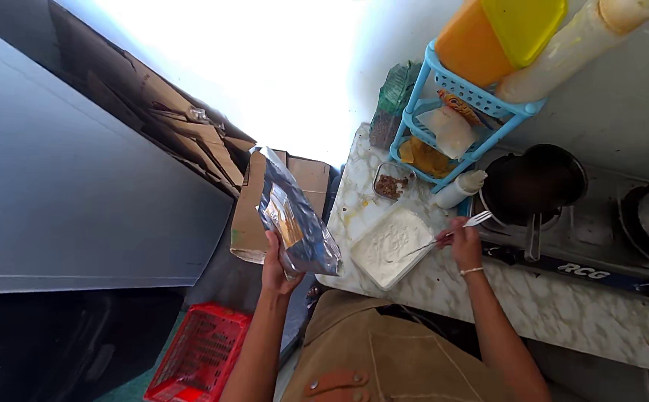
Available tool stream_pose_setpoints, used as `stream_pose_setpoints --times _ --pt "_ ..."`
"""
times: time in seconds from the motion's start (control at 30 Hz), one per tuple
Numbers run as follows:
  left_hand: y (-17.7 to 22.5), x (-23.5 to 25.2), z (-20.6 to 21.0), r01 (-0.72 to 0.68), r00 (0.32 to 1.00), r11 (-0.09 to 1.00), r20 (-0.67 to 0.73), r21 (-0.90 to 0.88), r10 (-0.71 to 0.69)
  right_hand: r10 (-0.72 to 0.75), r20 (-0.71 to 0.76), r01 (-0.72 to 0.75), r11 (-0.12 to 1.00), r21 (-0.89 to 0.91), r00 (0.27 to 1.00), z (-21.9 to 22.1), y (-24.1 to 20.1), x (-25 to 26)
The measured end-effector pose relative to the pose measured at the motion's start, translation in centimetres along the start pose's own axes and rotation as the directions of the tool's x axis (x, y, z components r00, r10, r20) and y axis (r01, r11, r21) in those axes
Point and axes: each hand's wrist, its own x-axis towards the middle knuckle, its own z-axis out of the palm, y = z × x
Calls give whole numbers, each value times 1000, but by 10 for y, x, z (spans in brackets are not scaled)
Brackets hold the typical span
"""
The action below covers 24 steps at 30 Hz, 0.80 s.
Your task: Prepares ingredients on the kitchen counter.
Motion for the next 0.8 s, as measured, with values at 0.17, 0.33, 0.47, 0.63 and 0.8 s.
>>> stream_pose_setpoints --times 0.17,0.33,0.47,0.63,0.8 --pt "-2 -2 -2 16 998 1000 64 -8 -15 -33 -29 35 997 69 999 15 9 -12" --pt "-1 -1 -2 -32 999 999 32 -12 33 -18 -152 20 1000 6 988 -3 7 -8" --pt "-3 1 -5 -37 995 998 87 -49 41 -9 17 8 998 55 1000 16 8 -20" --pt "3 -5 -11 -29 997 999 72 -40 32 -35 -153 37 999 10 988 -9 6 -10" --pt "4 1 -2 -49 997 999 66 -12 49 -16 5 16 1000 -23 1000 -8 -1 -12"
